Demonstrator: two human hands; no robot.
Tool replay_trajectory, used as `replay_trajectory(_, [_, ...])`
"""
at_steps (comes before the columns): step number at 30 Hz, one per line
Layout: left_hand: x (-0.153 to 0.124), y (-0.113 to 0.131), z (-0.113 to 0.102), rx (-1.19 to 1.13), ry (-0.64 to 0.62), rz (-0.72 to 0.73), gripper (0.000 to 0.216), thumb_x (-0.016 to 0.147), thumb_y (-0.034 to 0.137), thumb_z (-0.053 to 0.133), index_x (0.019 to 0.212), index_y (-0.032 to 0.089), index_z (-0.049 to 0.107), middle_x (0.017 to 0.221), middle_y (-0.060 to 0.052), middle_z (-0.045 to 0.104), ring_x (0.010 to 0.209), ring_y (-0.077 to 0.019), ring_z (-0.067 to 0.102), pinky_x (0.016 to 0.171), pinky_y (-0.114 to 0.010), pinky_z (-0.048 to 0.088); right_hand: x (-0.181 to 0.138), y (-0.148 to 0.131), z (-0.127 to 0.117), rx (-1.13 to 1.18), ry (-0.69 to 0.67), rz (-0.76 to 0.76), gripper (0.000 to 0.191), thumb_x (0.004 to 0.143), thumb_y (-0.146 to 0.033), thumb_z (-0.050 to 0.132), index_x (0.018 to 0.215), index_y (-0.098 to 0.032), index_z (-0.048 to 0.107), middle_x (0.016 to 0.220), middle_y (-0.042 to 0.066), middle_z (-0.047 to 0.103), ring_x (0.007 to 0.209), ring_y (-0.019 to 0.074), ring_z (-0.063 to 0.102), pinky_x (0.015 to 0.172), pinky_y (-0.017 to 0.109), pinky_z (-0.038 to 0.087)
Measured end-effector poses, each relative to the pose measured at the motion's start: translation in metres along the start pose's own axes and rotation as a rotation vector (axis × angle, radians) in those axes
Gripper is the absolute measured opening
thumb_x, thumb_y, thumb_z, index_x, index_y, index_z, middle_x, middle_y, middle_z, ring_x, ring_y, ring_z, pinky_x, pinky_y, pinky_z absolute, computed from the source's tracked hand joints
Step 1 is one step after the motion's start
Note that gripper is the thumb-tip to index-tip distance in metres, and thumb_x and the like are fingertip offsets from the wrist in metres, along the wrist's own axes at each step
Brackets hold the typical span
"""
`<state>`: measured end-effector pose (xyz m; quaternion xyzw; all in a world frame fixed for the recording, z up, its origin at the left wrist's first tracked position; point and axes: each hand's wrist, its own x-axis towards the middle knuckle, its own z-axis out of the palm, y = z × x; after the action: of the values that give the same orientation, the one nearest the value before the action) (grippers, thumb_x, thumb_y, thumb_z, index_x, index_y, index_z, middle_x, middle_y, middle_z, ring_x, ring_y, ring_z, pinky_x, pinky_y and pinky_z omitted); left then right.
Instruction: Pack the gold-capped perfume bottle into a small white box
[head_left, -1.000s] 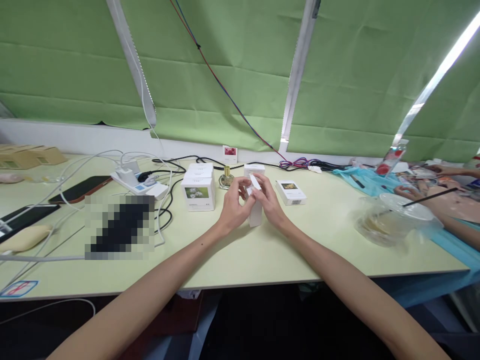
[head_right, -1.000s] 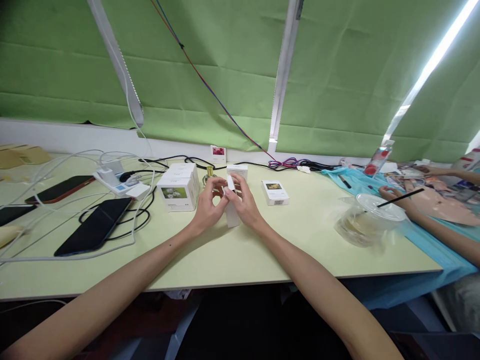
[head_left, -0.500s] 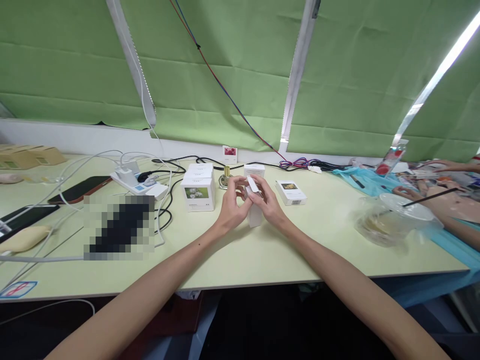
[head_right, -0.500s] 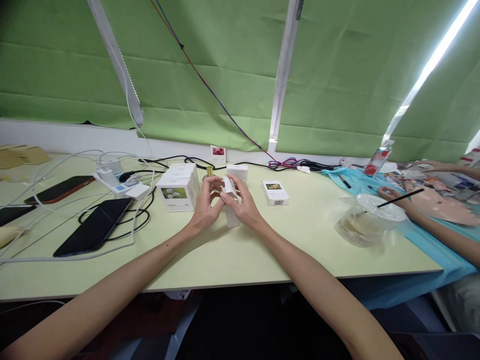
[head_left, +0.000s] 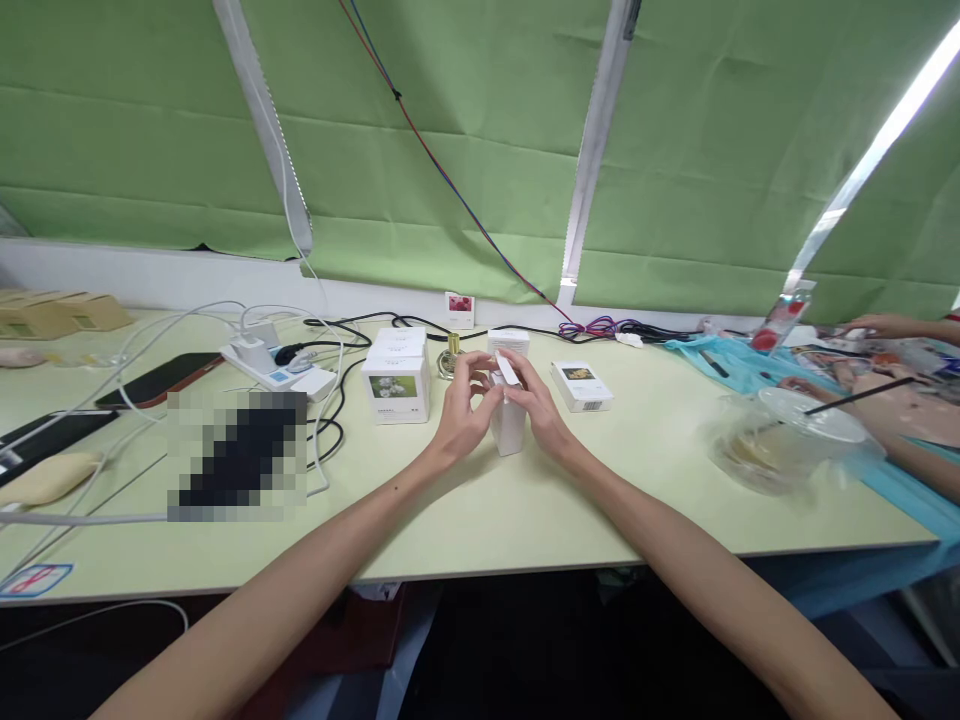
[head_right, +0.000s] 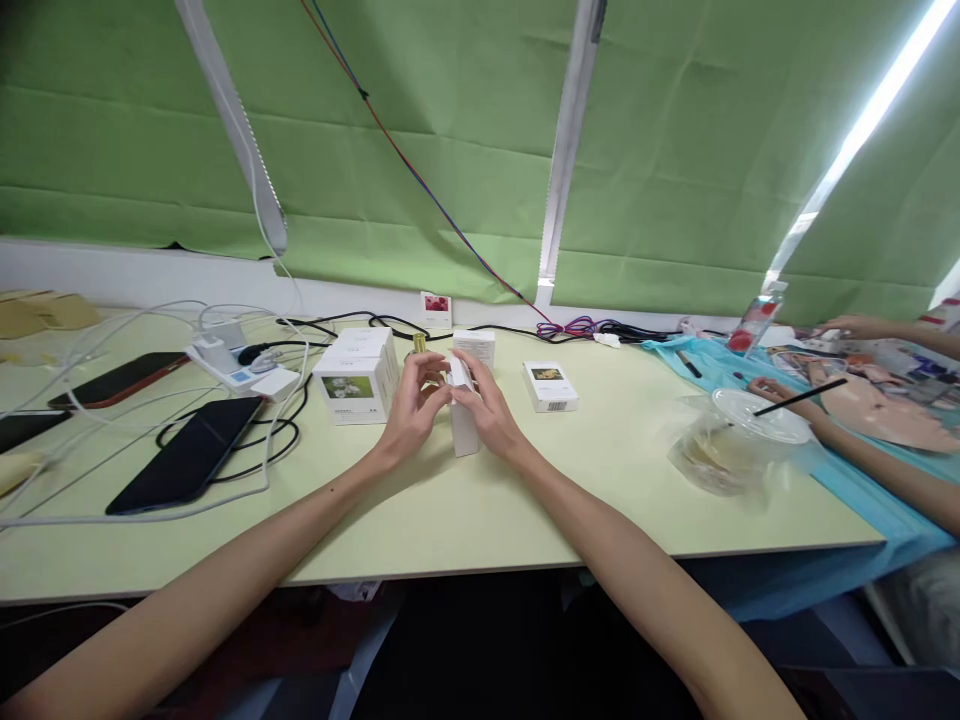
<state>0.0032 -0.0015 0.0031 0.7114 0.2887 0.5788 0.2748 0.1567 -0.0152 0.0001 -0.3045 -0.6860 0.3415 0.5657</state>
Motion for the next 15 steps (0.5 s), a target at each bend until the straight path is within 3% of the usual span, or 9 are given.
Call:
replay_trajectory(5, [0.003, 0.001, 0.000, -0.065, 0.029, -0.092, 0.034, 0.095, 0.038, 0.056, 0.125, 0.024, 0.049, 0.114, -0.010, 0.064, 0.102, -0.0219, 0.064, 0.079, -0.035, 0.054, 0.001, 0.002, -0.001, -0.050, 0.001, -0.009, 0.056, 0.092, -0.032, 0.051, 0.147, -0.028, 0.052, 0.155, 0.004, 0.052, 0.146, 0.0284, 0.044, 0.124, 0.046, 0.033])
replay_trajectory(10, [0.009, 0.001, 0.000, -0.181, 0.105, -0.170, 0.024, 0.095, 0.045, 0.060, 0.101, 0.022, 0.055, 0.099, -0.005, 0.065, 0.075, -0.0143, 0.060, 0.069, -0.031, 0.053, 0.002, 0.001, 0.000, -0.043, -0.022, 0.005, 0.060, 0.089, -0.030, 0.050, 0.149, -0.026, 0.052, 0.155, 0.005, 0.054, 0.140, 0.0271, 0.051, 0.121, 0.043, 0.039])
replay_trajectory(15, [0.014, -0.001, -0.006, -0.234, 0.119, -0.203, 0.035, 0.093, 0.053, 0.064, 0.084, 0.019, 0.062, 0.080, -0.001, 0.061, 0.066, -0.0131, 0.057, 0.064, -0.029, 0.051, 0.003, -0.002, 0.002, -0.030, -0.044, -0.014, 0.062, 0.089, -0.031, 0.054, 0.151, -0.027, 0.050, 0.153, 0.004, 0.057, 0.142, 0.0272, 0.051, 0.118, 0.043, 0.043])
